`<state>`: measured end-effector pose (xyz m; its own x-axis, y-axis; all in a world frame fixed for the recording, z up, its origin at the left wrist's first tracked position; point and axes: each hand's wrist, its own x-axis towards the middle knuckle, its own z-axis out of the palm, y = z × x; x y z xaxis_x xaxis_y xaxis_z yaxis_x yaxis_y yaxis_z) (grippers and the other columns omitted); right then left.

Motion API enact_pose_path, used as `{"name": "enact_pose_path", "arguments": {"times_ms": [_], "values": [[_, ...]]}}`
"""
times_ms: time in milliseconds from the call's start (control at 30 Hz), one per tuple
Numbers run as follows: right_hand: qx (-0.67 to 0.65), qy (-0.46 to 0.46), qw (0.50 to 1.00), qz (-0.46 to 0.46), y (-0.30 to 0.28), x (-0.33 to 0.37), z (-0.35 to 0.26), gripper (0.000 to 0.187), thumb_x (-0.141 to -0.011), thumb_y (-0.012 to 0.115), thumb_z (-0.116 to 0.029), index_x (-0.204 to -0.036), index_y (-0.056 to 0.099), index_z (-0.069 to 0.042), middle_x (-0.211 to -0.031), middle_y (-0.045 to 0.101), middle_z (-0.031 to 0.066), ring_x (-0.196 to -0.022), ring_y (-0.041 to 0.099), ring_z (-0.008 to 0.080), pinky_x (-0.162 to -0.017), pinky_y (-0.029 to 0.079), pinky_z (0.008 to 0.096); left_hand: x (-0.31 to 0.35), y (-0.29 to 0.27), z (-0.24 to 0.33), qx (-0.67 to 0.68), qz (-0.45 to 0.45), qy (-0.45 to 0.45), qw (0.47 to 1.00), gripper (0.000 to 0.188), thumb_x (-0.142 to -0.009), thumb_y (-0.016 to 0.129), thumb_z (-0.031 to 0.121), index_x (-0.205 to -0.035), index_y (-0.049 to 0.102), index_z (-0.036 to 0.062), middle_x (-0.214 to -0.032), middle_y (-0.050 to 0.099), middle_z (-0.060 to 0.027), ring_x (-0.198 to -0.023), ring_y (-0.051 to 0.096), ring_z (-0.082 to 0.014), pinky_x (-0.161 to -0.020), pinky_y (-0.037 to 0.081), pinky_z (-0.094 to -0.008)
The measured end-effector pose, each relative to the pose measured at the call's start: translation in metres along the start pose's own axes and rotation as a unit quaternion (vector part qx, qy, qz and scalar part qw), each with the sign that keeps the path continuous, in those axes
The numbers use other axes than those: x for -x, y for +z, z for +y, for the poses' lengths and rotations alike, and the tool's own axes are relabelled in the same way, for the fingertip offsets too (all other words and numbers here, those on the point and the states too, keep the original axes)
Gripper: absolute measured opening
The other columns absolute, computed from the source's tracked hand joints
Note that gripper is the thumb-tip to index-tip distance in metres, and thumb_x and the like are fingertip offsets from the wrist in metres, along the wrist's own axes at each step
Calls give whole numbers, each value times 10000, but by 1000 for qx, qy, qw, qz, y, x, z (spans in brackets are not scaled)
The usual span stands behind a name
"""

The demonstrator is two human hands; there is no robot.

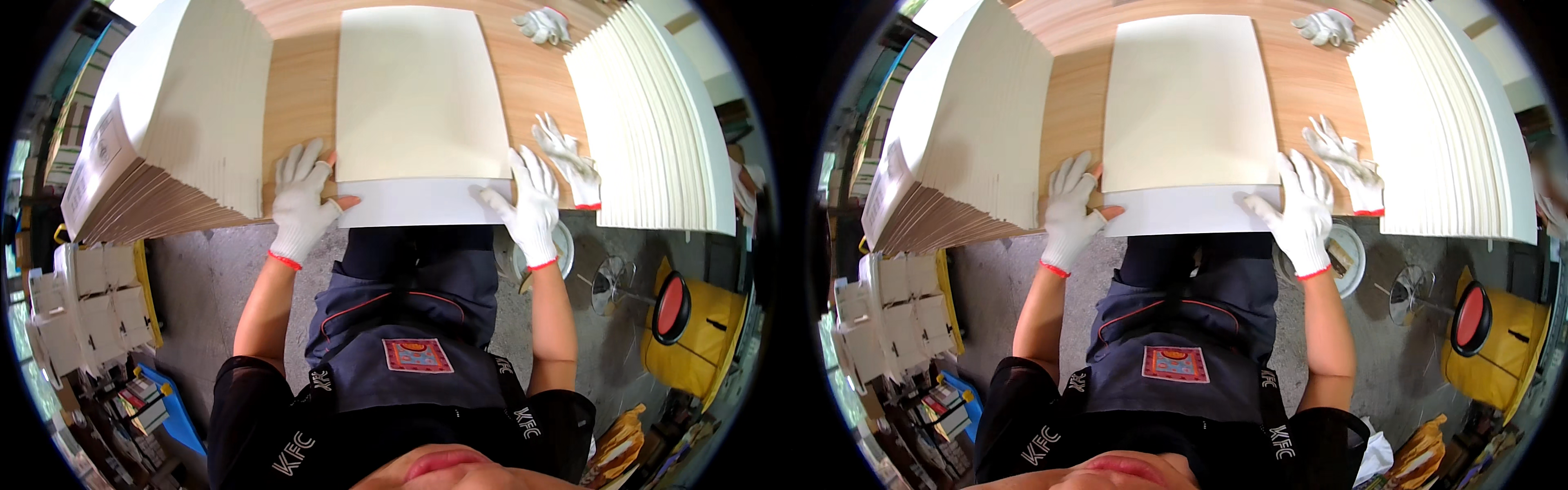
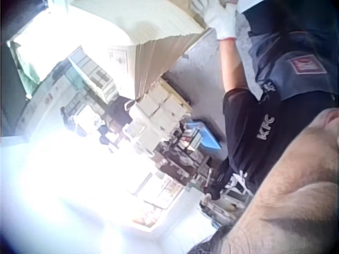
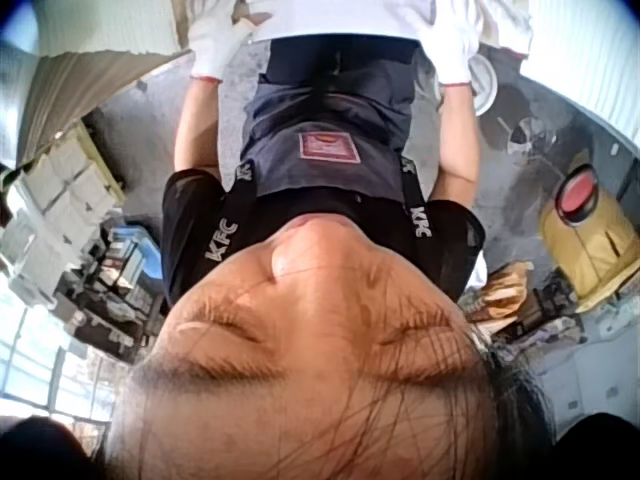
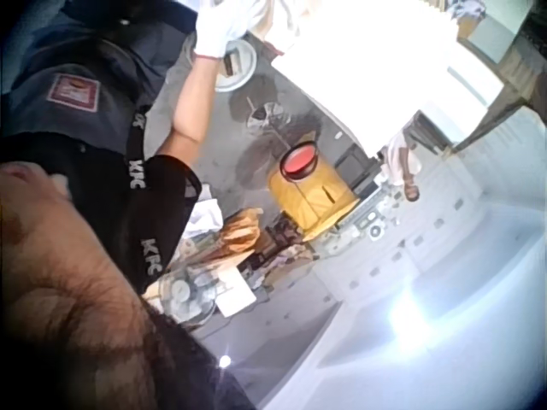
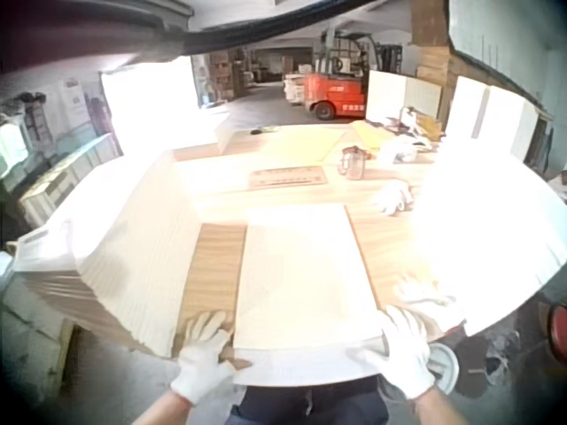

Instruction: The person repeatedly picks up stacks of white paper sheets from a table and places them onto a growing pile. The person wears white gloves and a black shirt with a KFC logo. The action is repetitive and involves handling the paper stacks one by one.

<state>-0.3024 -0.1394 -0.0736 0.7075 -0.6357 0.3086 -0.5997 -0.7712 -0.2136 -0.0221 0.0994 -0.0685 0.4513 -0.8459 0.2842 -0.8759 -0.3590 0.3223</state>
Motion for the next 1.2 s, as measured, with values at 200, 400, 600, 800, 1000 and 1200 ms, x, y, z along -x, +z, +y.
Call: {"name": "enact_pose_path", "arguments": {"times_ms": [200,400,600,800,1000,1200], "values": [[-13,-1,1000,7,2,1,1,820,-804,687,-608,-1391,537,-56,-1437,508,179,-1330,436,401,-1123,308,496,1,-1,2,1,-16,-14,1000,672,-669,850,413,-1183,644,34,-1470,466,-190,-1364,369,-429,-1133,291,-525],[-6,-3,1000,-5,0,-1,-1,838,-815,665,-622,-1411,513,-52,-1458,487,176,-1360,423,357,-1140,278,499,0,-7,7,6,-27,-17,999,642,-686,846,403,-1162,639,25,-1473,462,-183,-1376,358,-421,-1148,265,-524],[11,4,1000,-17,1,1,2,861,-809,669,-625,-1427,494,-52,-1480,467,162,-1391,399,321,-1154,259,505,0,-5,6,-6,-22,-1,1000,629,-687,841,412,-1140,640,23,-1470,461,-179,-1372,368,-415,-1146,260,-519],[10,9,1000,-18,-1,0,-2,858,-817,653,-641,-1418,503,-48,-1473,477,162,-1393,397,319,-1158,255,501,2,1,2,-16,-7,9,1000,633,-694,835,414,-1152,640,23,-1464,465,-175,-1366,366,-415,-1131,271,-518],[8,-1,1000,-12,-1,0,-2,891,-810,640,-667,-1421,497,-35,-1468,477,180,-1380,404,346,-1147,267,500,1,-2,2,-22,-22,0,1000,660,-698,828,439,-1177,634,28,-1472,459,-179,-1367,360,-422,-1139,267,-520],[8,-3,1000,-3,5,3,2,879,-816,634,-668,-1413,508,-36,-1456,485,198,-1346,418,409,-1132,288,501,3,-4,5,-34,-22,-9,999,707,-697,827,453,-1237,613,50,-1484,444,-176,-1365,358,-430,-1134,303,-507]]}}
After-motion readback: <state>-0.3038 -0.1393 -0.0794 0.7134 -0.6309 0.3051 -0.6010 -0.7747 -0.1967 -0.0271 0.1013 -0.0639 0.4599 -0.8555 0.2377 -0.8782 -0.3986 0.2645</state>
